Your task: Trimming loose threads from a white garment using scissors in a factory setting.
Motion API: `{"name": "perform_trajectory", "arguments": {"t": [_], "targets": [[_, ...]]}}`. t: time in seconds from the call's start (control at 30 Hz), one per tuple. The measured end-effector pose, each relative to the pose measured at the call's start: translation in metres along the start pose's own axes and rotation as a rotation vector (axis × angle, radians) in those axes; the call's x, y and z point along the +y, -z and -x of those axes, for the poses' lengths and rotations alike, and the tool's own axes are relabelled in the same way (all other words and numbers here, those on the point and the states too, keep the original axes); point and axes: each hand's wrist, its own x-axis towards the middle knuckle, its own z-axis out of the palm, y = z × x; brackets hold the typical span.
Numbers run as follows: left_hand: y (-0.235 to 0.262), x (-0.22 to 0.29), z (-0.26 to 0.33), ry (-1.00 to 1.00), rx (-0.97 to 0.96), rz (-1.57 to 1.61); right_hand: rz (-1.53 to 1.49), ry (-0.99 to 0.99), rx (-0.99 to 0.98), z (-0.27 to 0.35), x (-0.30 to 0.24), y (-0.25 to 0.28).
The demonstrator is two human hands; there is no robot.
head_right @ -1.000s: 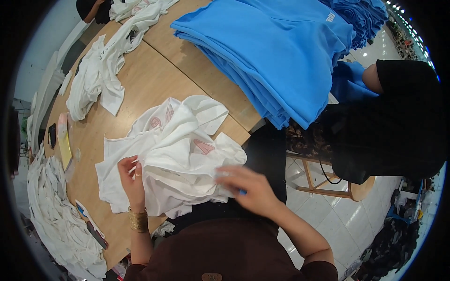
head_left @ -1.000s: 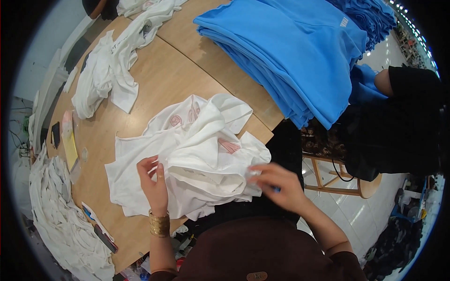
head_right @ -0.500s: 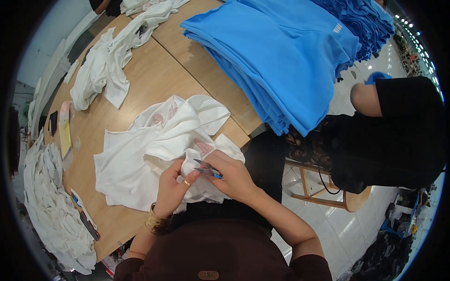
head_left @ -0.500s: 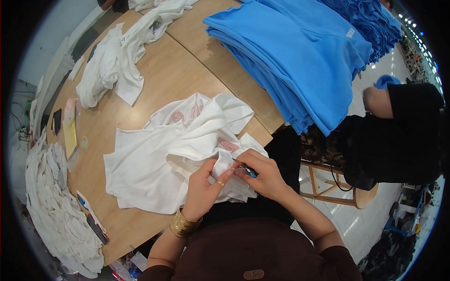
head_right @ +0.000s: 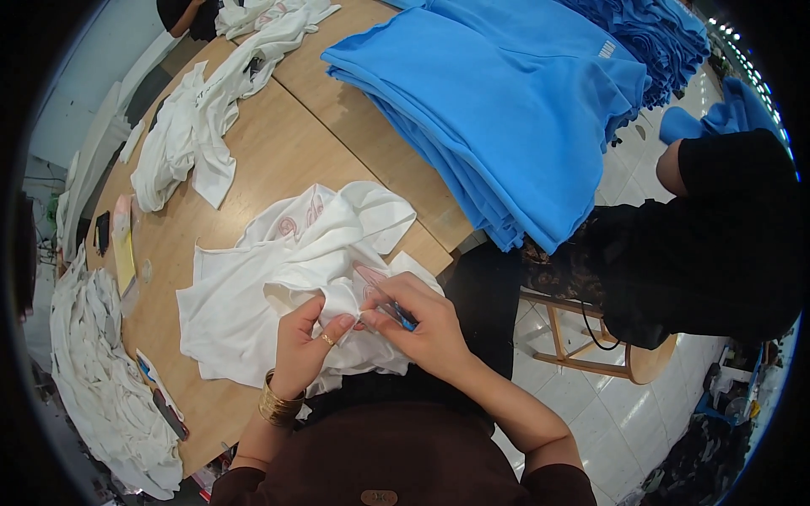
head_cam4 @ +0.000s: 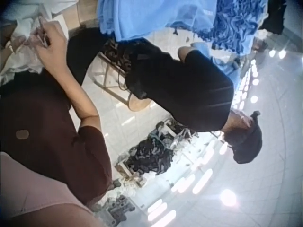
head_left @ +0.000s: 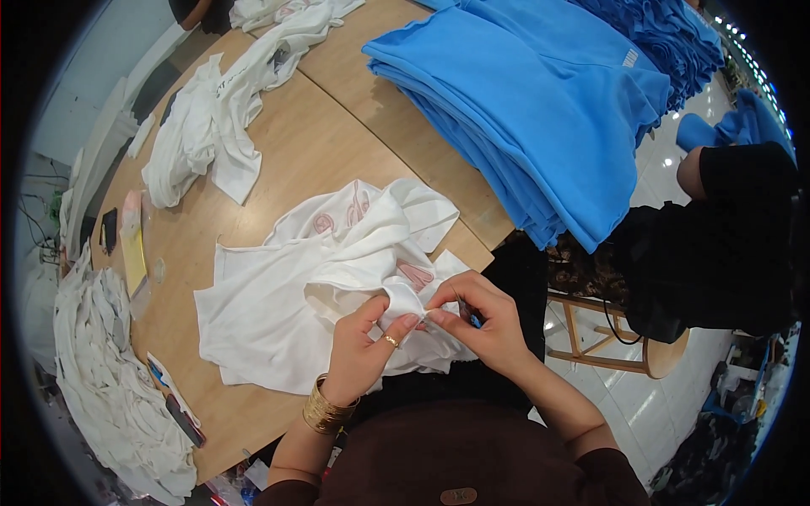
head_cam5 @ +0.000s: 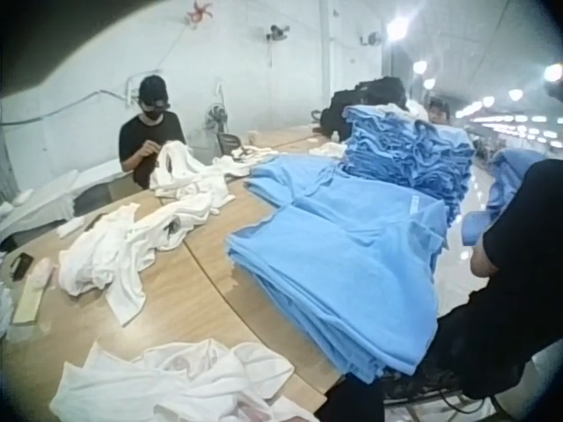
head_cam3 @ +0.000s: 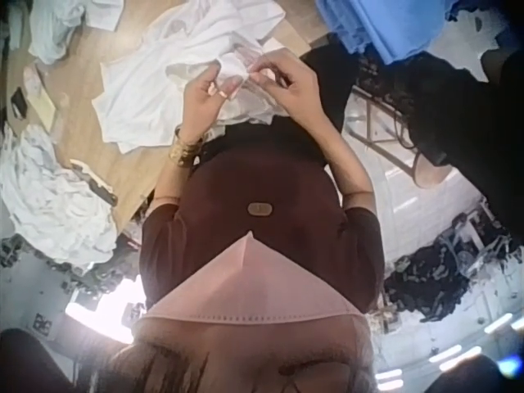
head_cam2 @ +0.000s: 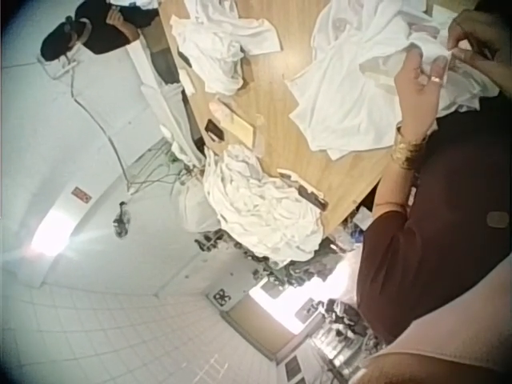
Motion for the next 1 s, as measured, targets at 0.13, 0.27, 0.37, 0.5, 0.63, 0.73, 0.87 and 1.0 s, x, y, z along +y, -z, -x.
{"name": "perform_trajectory", "arguments": {"t": [0.13,0.27,0.37,0.5,0.63,0.73,0.87,1.0], "targets": [[-0.005,0.007,0.0,-0.052,-0.024,-0.074,0.185,0.198,0.021,0.006,0.011,-0.002],[-0.006,0.008,0.002,-0.022,-0.022,-0.14,0.276,0.184,-0.05,0.009,0.011,0.002],[-0.009,0.007,0.001,-0.028,-0.037,-0.146,0.191,0.209,-0.016,0.008,0.017,0.003],[-0.013,0.004,-0.004,-0.003,-0.049,0.013,0.082,0.058,0.043,0.009,0.012,0.004],[-0.014,0.005,-0.005,-0.04,-0.051,-0.037,0.187,-0.071,0.036,0.008,-0.017,0.016],[-0.014,0.003,-0.005,-0.132,0.019,-0.097,0.106,-0.268,-0.137,0.019,-0.029,0.031],[-0.017,0.017,-0.007,-0.178,0.034,-0.264,-0.115,-0.465,-0.325,0.03,-0.035,0.034],[-0.023,0.017,-0.008,-0.294,0.056,-0.349,-0.148,-0.533,-0.302,0.034,-0.031,0.032]]}}
